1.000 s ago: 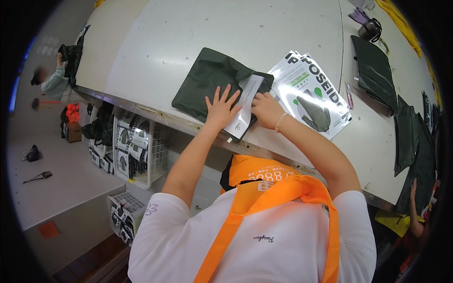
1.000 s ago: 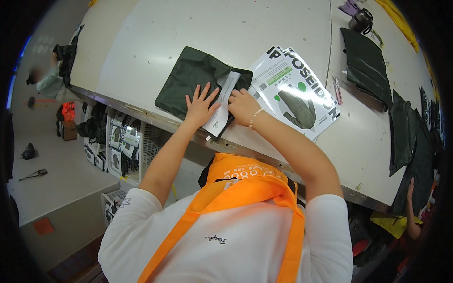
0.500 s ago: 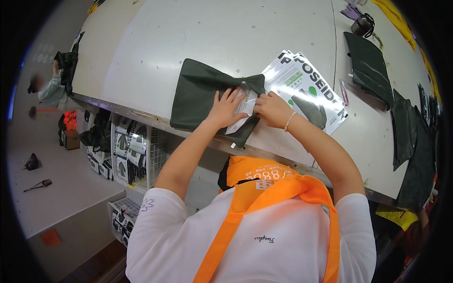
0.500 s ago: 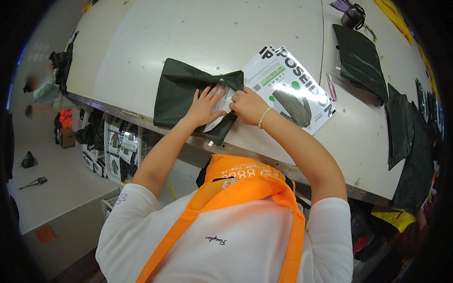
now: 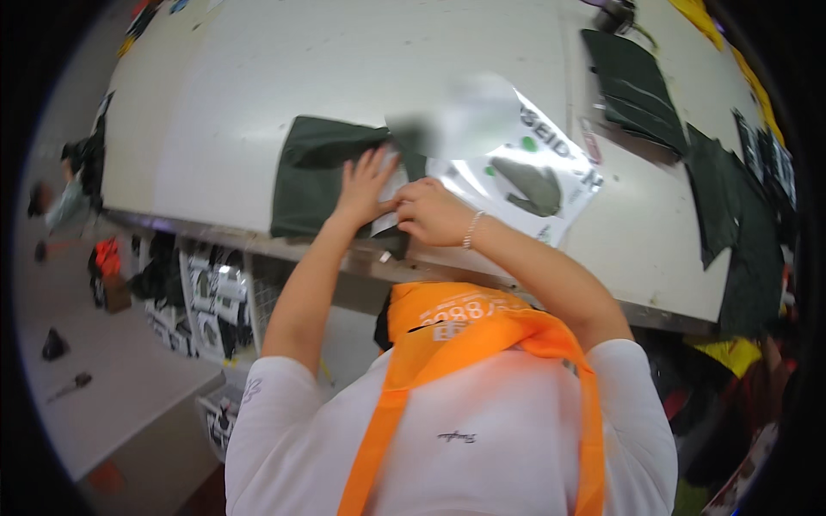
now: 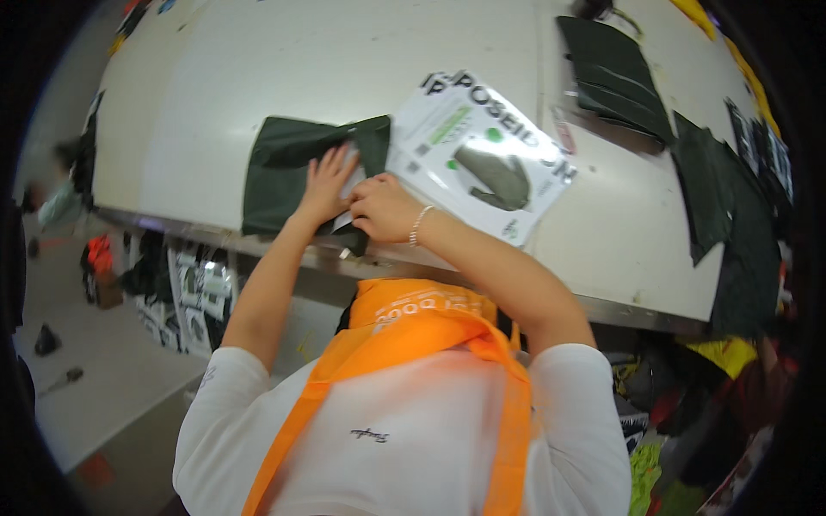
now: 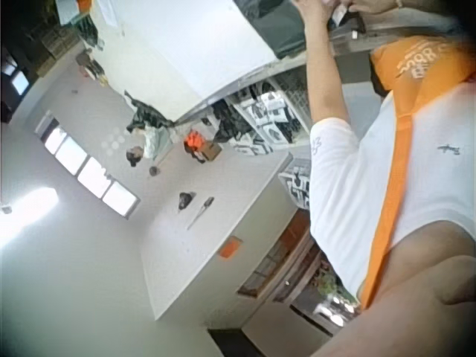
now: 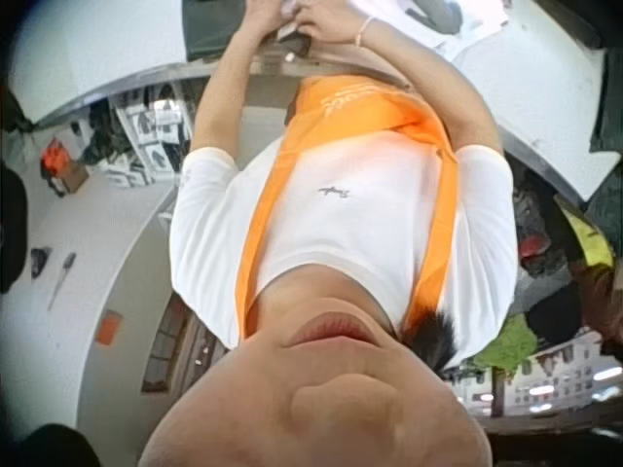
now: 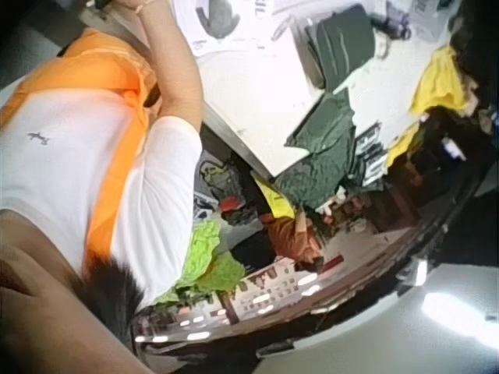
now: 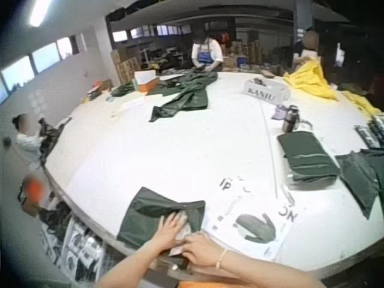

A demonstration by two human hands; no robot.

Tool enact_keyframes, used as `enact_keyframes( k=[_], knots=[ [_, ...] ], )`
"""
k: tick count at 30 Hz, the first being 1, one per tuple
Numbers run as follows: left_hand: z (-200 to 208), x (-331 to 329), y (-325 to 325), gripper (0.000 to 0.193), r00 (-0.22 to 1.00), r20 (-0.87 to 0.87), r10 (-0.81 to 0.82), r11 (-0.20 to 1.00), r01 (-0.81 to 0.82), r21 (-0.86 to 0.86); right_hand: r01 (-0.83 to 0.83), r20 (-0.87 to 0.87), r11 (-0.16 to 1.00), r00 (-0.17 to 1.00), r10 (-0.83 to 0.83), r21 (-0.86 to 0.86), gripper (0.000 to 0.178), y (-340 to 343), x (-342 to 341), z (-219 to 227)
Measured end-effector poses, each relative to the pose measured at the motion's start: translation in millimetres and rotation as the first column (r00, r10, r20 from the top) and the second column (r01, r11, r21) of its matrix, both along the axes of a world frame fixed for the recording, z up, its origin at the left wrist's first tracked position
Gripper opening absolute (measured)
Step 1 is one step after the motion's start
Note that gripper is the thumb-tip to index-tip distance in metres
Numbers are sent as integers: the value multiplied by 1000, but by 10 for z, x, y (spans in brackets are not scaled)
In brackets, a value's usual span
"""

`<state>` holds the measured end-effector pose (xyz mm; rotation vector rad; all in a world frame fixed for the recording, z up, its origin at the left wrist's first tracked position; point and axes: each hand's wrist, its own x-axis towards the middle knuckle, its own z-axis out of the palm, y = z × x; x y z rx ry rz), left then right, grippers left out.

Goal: The person folds dark green garments on a white table, places instruction sheets inside, and stacks them. They then unfold a jacket, smooth it out, and adjust the collar and zipper area.

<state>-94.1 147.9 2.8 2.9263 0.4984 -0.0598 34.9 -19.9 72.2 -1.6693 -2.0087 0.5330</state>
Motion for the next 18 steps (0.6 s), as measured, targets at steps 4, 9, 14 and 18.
enact_keyframes(
  k=[4, 9, 14, 18],
  knots=[
    [213, 24, -97, 88, 999, 54, -10, 990, 17, -139, 300, 85, 954, 951, -298, -17, 68, -285, 2, -182],
    [250, -255, 102, 79, 999, -12, 38, 998, -37, 57, 884, -425, 447, 355, -833, -139, 46, -517, 1141, -200],
    [265, -342, 250, 82, 947, -106, 302, 952, -305, -5, 851, -613, -181, -488, -621, -493, 41, -1252, 3264, -429],
    [142, -478, 391, 85, 945, -135, 298, 933, -319, -168, 655, -455, -322, -728, -513, -684, 39, -1242, 3448, -228]
  ],
)
